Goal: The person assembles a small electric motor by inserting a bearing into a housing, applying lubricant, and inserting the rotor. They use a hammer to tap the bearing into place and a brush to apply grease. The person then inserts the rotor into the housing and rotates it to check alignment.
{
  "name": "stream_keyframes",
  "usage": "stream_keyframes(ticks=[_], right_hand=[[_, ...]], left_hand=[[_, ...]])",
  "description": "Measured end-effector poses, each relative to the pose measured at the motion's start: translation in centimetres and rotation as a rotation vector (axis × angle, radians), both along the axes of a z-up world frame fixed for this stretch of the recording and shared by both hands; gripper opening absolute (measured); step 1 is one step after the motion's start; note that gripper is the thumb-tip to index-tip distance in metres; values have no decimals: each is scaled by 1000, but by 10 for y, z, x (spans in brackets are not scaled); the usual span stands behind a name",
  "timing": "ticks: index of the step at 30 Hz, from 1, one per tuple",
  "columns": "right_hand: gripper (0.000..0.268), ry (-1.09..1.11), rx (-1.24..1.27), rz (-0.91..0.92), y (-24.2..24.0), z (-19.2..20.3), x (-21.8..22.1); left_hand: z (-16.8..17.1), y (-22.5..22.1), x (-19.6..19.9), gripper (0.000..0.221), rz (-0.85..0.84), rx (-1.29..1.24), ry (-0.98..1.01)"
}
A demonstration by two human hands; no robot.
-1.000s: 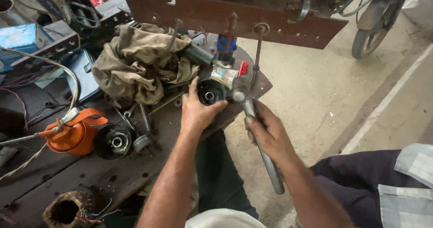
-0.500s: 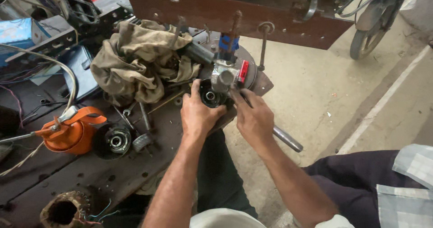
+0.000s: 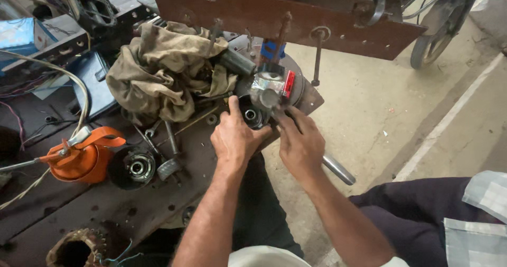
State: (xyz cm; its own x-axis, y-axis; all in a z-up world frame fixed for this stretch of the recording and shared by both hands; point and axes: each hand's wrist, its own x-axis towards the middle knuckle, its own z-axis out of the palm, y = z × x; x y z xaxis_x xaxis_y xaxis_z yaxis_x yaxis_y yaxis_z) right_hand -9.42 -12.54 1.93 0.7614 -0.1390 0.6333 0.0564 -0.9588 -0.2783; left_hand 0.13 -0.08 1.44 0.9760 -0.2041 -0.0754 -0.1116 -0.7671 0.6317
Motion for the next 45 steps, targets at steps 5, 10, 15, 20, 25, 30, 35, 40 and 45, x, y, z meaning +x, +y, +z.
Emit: stream_keyframes(ticks=[5,10,15,20,25,30,35,40,45], right_hand=[[39,-18,9,-12,5,-3,-1],[46,107,30,-11,2,4,3],[40,-34,55,-19,5,0,-3],[45,121,91,-21,4,0,6],[40,36,77,-18,1,4,1],[38,54,79,-31,2,-3,2],[39,141,52,-7,1,-4,4],[35,-70,220,34,5,1,-23],[31,-194,235,40,-2,5,-51]], left_hand=[[-9,-1,0,116,5,10,4],[-6,0,-2,117,6,-2,-22],[-11,0,-4,115,15,-2,-24],[-7,2,1,116,7,-13,-14],[-4,-1,3,114,-12,-4,-19],[-6,2,0,113,-4,-21,-39],[0,3,-2,110,-6,-8,-18],[-2,7,-3,109,9,-37,27],[-10,35,-9,79,134,-646,-37]])
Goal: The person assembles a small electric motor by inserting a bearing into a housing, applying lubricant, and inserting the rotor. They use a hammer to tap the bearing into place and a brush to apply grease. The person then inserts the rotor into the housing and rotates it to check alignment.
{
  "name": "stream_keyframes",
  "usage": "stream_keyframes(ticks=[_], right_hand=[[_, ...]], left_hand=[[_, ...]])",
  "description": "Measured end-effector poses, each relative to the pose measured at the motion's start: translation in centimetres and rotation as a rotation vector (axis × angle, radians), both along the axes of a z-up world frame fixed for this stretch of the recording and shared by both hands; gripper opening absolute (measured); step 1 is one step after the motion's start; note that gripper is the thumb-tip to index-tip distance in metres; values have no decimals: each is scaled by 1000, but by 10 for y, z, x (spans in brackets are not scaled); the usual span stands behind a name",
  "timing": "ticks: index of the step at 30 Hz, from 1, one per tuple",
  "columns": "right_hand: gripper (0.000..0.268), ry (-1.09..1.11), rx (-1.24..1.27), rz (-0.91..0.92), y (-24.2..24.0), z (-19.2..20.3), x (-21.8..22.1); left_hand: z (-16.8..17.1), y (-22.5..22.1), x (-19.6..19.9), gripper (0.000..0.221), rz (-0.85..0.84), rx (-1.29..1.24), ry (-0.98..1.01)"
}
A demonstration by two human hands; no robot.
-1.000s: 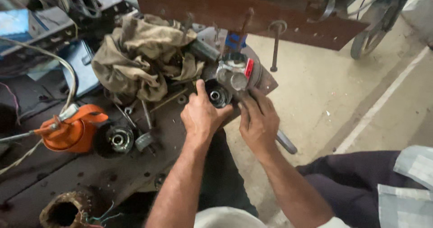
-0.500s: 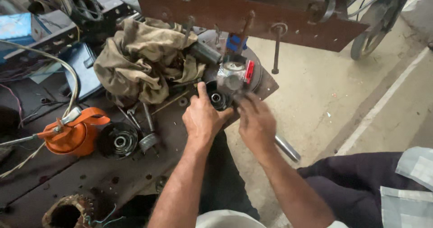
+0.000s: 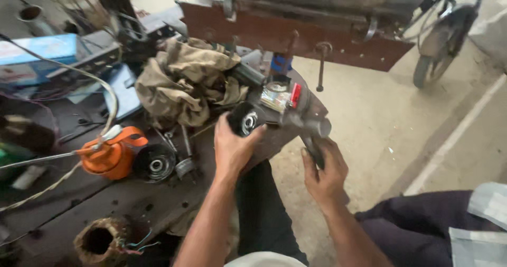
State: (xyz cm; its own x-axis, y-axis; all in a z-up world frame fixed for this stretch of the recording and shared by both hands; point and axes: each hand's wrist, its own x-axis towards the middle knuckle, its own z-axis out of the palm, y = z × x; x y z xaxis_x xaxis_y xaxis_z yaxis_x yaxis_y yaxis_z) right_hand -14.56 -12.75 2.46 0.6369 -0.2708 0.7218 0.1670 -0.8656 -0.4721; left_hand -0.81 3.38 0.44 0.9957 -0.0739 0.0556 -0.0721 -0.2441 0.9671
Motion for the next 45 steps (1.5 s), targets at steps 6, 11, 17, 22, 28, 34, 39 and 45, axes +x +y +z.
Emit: stream_keyframes(ticks=[6,11,17,22,28,34,39,45], right_hand=[[37,156,-174,182,6,-11,4],[40,195,-407,352,23,-16,22],[49,272,-495,497,26,-14,57],[43,306,-446,561,27,-16,72],[32,304,153,467,40,8,50],[53,377,906,856,51,36,18],[64,373,1223,988,67,33,8],[61,391,1424,998,67,25,-1]], left_hand=[[-12,54,-40,58,-238,-1191,668],[1,80,-66,65,-317,-1426,586],[20,92,-73,62,-364,-1541,624],[25,94,-80,70,-468,-1499,508],[34,98,-79,72,-488,-1359,388],[67,99,-94,98,-231,-346,-352],[79,89,-106,103,-156,-286,-445],[73,85,-109,91,-127,-306,-504]])
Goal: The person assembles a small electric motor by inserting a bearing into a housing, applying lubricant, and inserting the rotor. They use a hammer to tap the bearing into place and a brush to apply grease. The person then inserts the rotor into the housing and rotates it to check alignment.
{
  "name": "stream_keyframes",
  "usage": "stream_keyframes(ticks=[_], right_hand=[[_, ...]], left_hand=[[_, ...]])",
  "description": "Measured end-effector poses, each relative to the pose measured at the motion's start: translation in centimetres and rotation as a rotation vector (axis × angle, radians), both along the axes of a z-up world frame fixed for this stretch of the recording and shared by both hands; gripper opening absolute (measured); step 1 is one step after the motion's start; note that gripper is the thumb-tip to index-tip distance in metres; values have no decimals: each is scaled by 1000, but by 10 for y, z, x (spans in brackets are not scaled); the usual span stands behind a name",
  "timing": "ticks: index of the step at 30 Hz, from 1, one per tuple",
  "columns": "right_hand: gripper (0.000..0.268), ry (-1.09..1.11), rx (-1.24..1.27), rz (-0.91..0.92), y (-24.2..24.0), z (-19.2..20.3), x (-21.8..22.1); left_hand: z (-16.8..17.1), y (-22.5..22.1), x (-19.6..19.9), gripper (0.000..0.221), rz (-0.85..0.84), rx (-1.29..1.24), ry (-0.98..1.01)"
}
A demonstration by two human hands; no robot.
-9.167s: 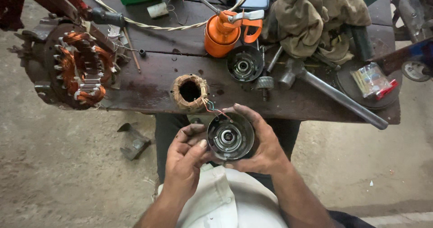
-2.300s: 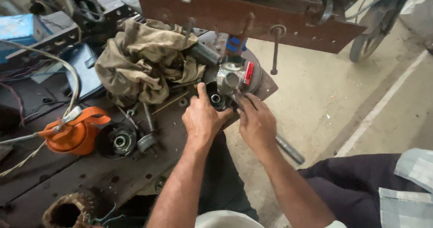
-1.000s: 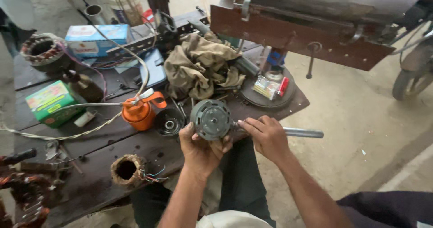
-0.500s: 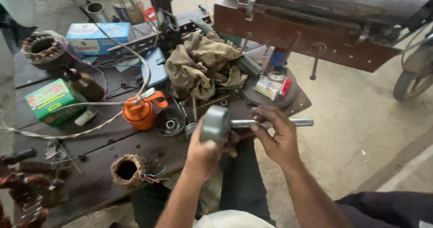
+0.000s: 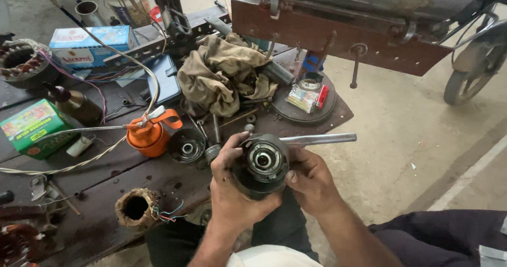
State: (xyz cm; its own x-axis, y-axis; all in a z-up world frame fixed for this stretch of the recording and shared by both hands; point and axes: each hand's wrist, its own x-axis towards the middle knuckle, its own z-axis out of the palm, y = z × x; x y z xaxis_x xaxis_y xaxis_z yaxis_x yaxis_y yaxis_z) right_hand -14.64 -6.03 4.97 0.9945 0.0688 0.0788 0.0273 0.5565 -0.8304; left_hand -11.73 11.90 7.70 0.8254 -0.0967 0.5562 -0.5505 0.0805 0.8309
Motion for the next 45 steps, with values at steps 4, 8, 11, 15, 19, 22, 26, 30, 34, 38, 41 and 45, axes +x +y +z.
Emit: stream_keyframes(ticks=[4,8,11,15,19,22,26,30,34,38,41,45], right_hand=[[56,-12,18,-16,0,-7,1],[56,-25,21,-43,0,-9,1],[55,-20,5,-75,2,-10,-1],[57,-34,-6,-71,3,-10,-2],[58,-65,-33,-96,4,-11,-3],[59,-52,-34,-92,4,-14,-2],[58,13,-1,-80,6,-13,0],[70,63,-203,-37,10,-3,-3],[89,-111,-616,70,16,3,-6],[108,-128,-507,364,24,-17,-6],[117,-79,59,557,37,-47,6],[114,328,246,365,60,-78,2]], left_hand=[[-3,0,1,91,3,11,-20],[-3,-1,2,92,-7,19,-23],[-4,-2,2,91,-6,-10,-25],[-5,-1,3,92,23,27,-48],[-7,-2,2,94,23,12,-38],[-11,-4,2,99,-4,-45,-18],[-15,-4,-1,105,23,-40,-3],[-22,13,-6,104,89,22,12],[-30,49,-24,107,200,328,23],[-37,73,-48,114,187,307,15],[-41,72,-64,103,-10,-184,254],[-45,74,-74,116,1,-174,150]])
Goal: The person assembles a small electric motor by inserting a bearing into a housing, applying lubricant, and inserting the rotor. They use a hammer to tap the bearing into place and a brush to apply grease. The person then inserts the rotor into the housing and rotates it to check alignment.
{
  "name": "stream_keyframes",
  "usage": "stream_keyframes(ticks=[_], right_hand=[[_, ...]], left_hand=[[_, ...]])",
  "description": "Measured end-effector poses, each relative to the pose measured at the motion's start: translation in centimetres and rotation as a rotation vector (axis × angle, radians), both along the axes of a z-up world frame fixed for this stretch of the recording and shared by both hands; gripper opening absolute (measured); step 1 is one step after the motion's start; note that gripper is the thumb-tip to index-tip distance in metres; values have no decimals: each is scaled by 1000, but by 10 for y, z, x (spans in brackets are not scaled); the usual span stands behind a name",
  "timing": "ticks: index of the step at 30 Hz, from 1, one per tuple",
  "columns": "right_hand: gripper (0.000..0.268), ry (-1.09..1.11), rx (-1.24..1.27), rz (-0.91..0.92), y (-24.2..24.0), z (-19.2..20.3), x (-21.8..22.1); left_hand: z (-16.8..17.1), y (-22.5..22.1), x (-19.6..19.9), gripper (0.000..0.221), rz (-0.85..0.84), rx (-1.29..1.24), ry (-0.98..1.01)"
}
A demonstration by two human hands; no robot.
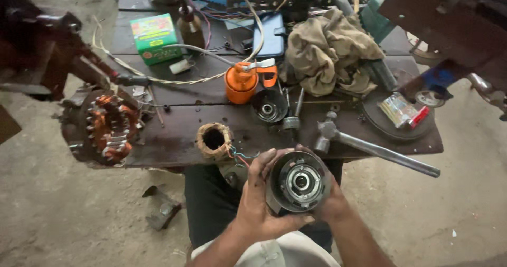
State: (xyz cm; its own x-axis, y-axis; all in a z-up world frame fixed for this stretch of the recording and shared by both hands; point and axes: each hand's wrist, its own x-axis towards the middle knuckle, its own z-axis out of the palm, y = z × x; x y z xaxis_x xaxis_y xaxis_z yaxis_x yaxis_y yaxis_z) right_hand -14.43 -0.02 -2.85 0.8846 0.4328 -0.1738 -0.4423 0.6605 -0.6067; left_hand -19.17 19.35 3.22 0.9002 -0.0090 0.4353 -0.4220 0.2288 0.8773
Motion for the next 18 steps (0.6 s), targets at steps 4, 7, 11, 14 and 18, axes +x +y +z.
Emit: stream_keyframes(ticks=[4,7,11,14,18], right_hand=[[118,-301,-148,71,11,4,-11],[117,-427,-194,66,20,13,-13],[105,-617,-407,28,22,17,-13],[112,-552,-334,-32,14,14,-12],[118,-584,-449,-69,7,10,3]], left_hand=[[5,5,-15,109,101,164,-34],[9,9,-20,101,150,335,-85],[11,16,-28,90,154,453,-62],[12,31,-34,77,344,546,-59],[12,77,-20,53,584,754,-172]])
